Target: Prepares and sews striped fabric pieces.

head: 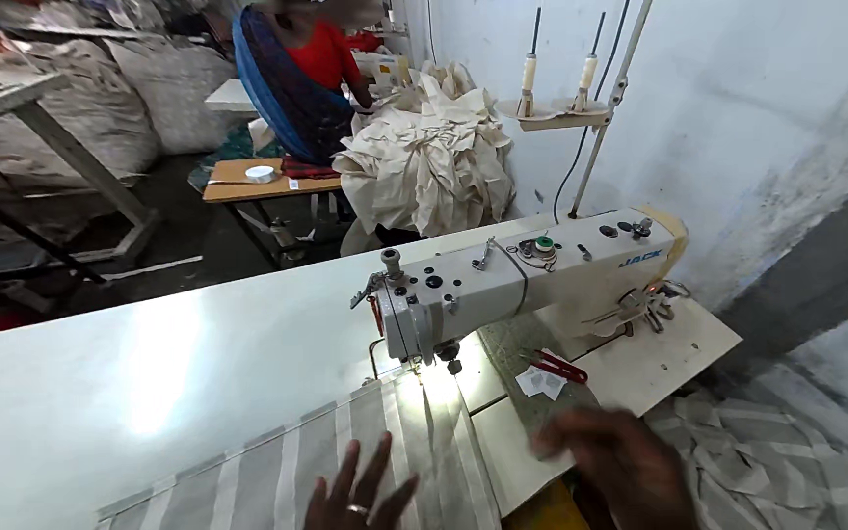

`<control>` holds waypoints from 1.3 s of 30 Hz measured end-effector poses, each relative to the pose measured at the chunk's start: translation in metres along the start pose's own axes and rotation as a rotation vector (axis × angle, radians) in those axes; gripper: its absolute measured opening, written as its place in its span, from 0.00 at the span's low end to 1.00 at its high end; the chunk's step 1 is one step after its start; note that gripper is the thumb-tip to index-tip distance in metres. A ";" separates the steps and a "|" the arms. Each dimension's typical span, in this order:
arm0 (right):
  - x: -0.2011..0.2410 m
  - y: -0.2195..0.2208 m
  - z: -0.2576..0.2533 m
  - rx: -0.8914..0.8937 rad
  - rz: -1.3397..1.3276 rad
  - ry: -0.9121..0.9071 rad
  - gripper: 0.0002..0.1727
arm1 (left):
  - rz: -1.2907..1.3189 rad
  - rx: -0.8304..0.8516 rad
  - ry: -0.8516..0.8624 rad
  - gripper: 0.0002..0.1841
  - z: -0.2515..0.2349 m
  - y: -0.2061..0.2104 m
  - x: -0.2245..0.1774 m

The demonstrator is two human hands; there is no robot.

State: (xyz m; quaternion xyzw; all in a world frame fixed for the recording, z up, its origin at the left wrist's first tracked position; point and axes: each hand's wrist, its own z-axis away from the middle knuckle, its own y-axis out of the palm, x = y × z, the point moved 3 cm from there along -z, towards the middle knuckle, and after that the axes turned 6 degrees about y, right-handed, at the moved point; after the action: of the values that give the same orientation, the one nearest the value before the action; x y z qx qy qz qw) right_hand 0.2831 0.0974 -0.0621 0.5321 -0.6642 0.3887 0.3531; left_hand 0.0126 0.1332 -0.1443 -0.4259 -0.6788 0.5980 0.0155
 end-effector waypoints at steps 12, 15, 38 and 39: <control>-0.050 0.053 0.032 -0.197 0.587 0.003 0.25 | 0.759 -0.015 -0.091 0.23 -0.005 0.010 -0.031; -0.033 0.087 0.044 -0.052 0.296 0.006 0.27 | 0.996 -0.282 -0.157 0.12 -0.010 0.017 -0.042; -0.017 0.087 0.017 -0.004 -0.100 0.073 0.38 | 1.164 -0.405 -0.157 0.07 0.001 -0.015 -0.048; -0.017 0.085 0.016 -0.006 -0.079 0.078 0.39 | 1.179 -0.408 -0.164 0.07 0.001 -0.016 -0.048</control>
State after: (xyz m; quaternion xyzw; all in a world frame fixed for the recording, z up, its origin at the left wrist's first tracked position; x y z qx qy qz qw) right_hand 0.2017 0.1012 -0.0962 0.5413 -0.6296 0.3929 0.3953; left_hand 0.0336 0.1051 -0.1082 -0.6757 -0.4293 0.3951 -0.4506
